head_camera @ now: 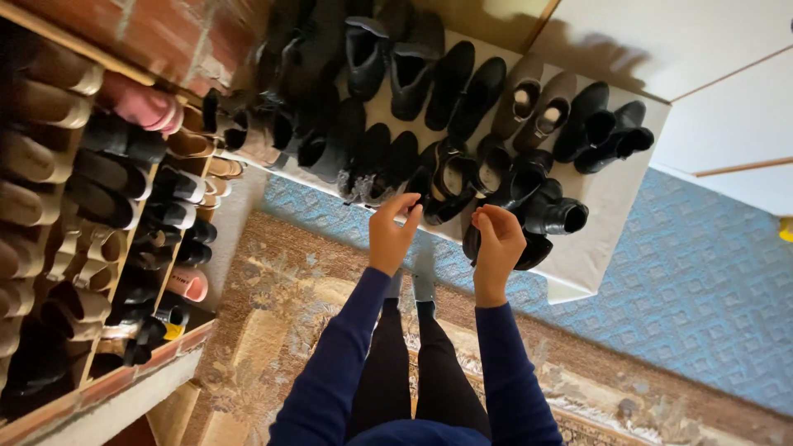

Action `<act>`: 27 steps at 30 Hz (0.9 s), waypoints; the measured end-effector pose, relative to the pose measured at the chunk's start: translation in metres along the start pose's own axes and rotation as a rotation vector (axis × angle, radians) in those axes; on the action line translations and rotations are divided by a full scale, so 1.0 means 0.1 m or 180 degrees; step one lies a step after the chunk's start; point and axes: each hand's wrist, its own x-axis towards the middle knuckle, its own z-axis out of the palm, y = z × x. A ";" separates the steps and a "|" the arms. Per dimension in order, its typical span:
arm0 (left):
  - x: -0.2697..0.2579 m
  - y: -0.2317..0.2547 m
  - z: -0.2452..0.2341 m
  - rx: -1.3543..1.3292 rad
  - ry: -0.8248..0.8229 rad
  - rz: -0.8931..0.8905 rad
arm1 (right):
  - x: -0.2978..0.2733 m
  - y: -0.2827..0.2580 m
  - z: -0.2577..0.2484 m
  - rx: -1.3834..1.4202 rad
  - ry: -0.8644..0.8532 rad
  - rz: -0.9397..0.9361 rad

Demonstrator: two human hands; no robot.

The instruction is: The person gathers shoes from the floor and places them on a wooden shoe rack. They handle multiple pairs including sneakers, loafers, sandals, and boots, arranging them on shelves in a consistent orientation.

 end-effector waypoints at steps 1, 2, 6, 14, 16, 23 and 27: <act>0.01 -0.09 0.06 0.0004 -0.0037 -0.0013 | 0.02 0.09 -0.03 -0.0008 0.0031 0.0022; 0.06 -0.19 0.13 0.0293 -0.0157 0.0136 | 0.08 0.18 -0.05 0.0012 0.0079 0.0074; 0.21 -0.64 0.39 0.1058 -0.0526 0.0617 | 0.21 0.43 -0.04 0.0049 0.0229 0.0209; 0.46 -1.46 0.88 0.2221 -0.1392 0.1230 | 0.44 1.18 0.10 0.0138 0.0397 0.0546; 0.48 -1.60 0.96 0.2488 -0.1441 0.1456 | 0.48 1.31 0.14 0.0120 0.0409 0.0601; 0.54 -1.83 1.11 0.3045 -0.1921 0.1907 | 0.57 1.61 0.18 0.0205 0.0489 0.0804; 0.56 -1.99 1.17 0.3115 -0.1861 0.2337 | 0.60 1.79 0.17 0.0254 0.0497 0.0821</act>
